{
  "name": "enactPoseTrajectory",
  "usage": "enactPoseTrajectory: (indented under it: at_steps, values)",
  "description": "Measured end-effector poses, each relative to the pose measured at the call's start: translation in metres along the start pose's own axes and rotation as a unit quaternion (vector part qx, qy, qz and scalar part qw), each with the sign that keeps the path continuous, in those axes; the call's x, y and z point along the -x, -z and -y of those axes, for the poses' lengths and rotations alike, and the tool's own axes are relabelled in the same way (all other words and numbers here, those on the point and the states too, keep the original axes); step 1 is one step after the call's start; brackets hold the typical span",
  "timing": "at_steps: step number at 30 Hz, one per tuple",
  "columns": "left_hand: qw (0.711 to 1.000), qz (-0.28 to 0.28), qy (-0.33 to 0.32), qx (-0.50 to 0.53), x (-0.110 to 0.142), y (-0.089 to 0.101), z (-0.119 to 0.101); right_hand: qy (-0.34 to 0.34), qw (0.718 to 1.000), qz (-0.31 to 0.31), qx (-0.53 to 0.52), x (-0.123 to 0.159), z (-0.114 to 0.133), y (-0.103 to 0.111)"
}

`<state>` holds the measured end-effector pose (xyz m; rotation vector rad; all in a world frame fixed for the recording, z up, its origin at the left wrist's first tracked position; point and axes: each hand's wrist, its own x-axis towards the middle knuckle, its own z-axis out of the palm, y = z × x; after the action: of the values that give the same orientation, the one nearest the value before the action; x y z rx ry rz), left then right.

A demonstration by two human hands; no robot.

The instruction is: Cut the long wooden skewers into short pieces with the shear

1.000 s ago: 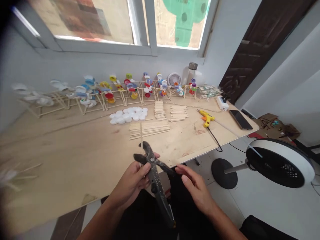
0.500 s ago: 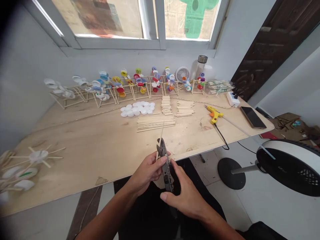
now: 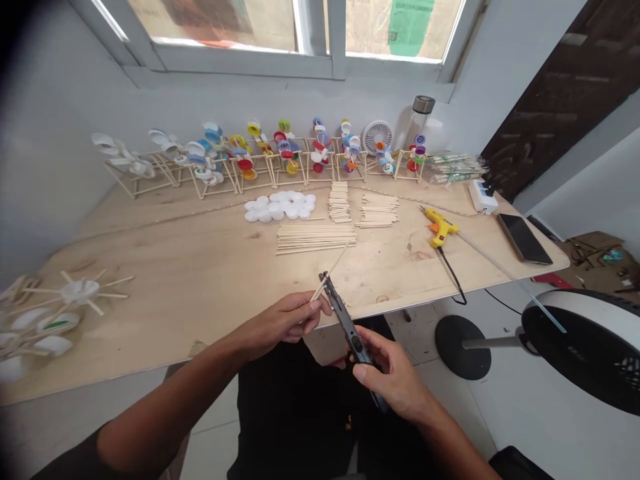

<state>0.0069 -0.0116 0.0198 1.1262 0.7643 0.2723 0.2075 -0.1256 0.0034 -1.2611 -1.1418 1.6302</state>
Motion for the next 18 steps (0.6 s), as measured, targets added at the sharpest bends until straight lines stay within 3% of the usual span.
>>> enactPoseTrajectory:
  at_steps: [8, 18]
  values:
    - [0.987, 0.139, 0.069, -0.048, -0.013, 0.026, -0.016, -0.017, 0.999, -0.012, 0.041, -0.005, -0.001, 0.014]
    - [0.967, 0.199, 0.141, -0.072, -0.031, 0.037, -0.030, -0.002, 0.997, -0.041, 0.069, -0.007, -0.005, 0.021]
